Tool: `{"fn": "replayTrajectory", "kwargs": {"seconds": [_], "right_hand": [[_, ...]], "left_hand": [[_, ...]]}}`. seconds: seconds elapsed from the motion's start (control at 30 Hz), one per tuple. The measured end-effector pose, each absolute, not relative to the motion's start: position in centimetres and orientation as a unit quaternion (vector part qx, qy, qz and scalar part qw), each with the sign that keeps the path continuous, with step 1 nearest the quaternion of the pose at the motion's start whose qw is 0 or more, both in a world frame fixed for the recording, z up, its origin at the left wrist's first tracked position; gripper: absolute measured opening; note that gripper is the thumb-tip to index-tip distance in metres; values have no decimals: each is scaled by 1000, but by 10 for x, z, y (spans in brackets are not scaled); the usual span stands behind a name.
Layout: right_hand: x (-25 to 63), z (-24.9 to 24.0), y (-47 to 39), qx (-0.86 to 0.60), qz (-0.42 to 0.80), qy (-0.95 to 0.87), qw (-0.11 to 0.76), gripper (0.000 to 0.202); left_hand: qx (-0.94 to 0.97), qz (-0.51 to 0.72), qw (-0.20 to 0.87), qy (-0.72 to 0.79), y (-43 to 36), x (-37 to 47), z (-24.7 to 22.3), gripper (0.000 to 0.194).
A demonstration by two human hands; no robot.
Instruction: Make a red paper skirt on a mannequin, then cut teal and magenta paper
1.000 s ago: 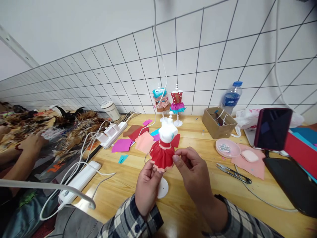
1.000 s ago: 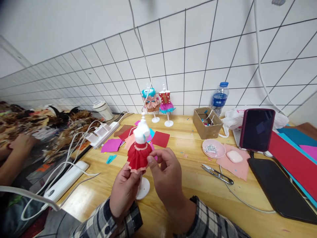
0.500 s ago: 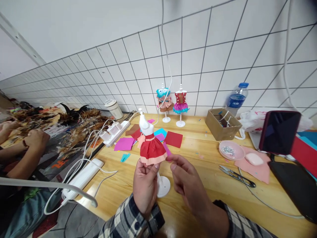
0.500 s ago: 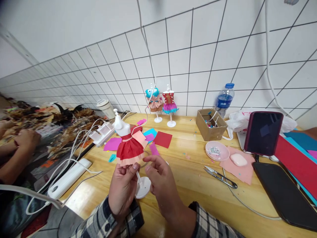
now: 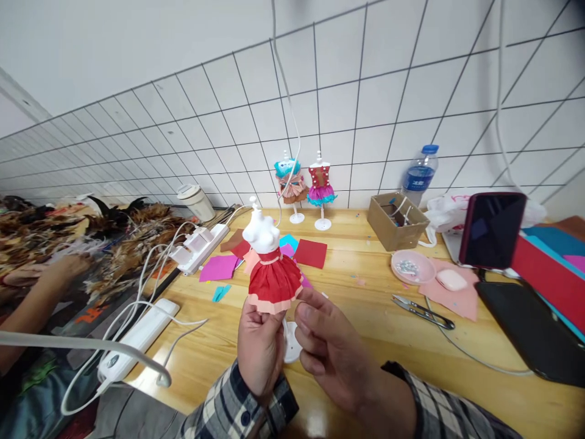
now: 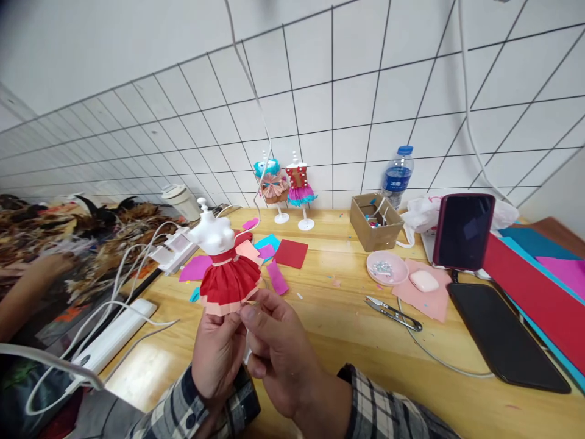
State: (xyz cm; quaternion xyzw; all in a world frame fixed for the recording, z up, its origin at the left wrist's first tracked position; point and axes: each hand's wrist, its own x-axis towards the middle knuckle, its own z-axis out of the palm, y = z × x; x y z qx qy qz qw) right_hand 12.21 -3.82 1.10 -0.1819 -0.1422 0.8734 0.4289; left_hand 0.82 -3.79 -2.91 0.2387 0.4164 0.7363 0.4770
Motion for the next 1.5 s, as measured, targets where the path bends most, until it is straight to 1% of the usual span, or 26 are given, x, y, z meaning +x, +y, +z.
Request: {"fn": "replayTrajectory", "kwargs": {"seconds": [0.23, 0.47, 0.6, 0.73, 0.83, 0.93, 0.97, 1.03, 1.1, 1.17, 1.3, 1.5], "right_hand": [[117, 13, -37, -242, 849, -153, 445, 38], [117, 11, -36, -263, 846, -151, 439, 40], [118, 10, -37, -268, 847, -146, 435, 37], [118, 11, -37, -263, 855, -146, 423, 36], [119, 6, -33, -278, 846, -174, 420, 36], [124, -15, -26, -336, 782, -290, 439, 32], [127, -25, -24, -361, 734, -354, 454, 30], [137, -49, -19, -397, 585, -509, 491, 22], [152, -70, -17, -416, 461, -621, 478, 15], [168, -85, -17, -431, 393, -684, 438, 12], [194, -93, -19, -460, 333, -736, 368, 13], [204, -93, -11, -507, 319, -754, 271, 19]], "left_hand": [[263, 723, 464, 439, -38, 13, -29, 55], [266, 724, 462, 438, -37, 12, -27, 56], [256, 726, 471, 430, -38, 11, -28, 56], [254, 734, 470, 419, -36, 7, -30, 52], [260, 747, 451, 414, -31, 1, -31, 45], [253, 762, 427, 416, -24, -6, -33, 39], [249, 764, 421, 420, -22, -8, -34, 40], [255, 761, 407, 437, -16, -14, -38, 40], [284, 754, 377, 456, -7, -19, -44, 38], [317, 752, 347, 462, 4, -22, -50, 37], [357, 744, 339, 451, 35, -17, -54, 35], [420, 729, 334, 425, 89, 11, -45, 30]]}}
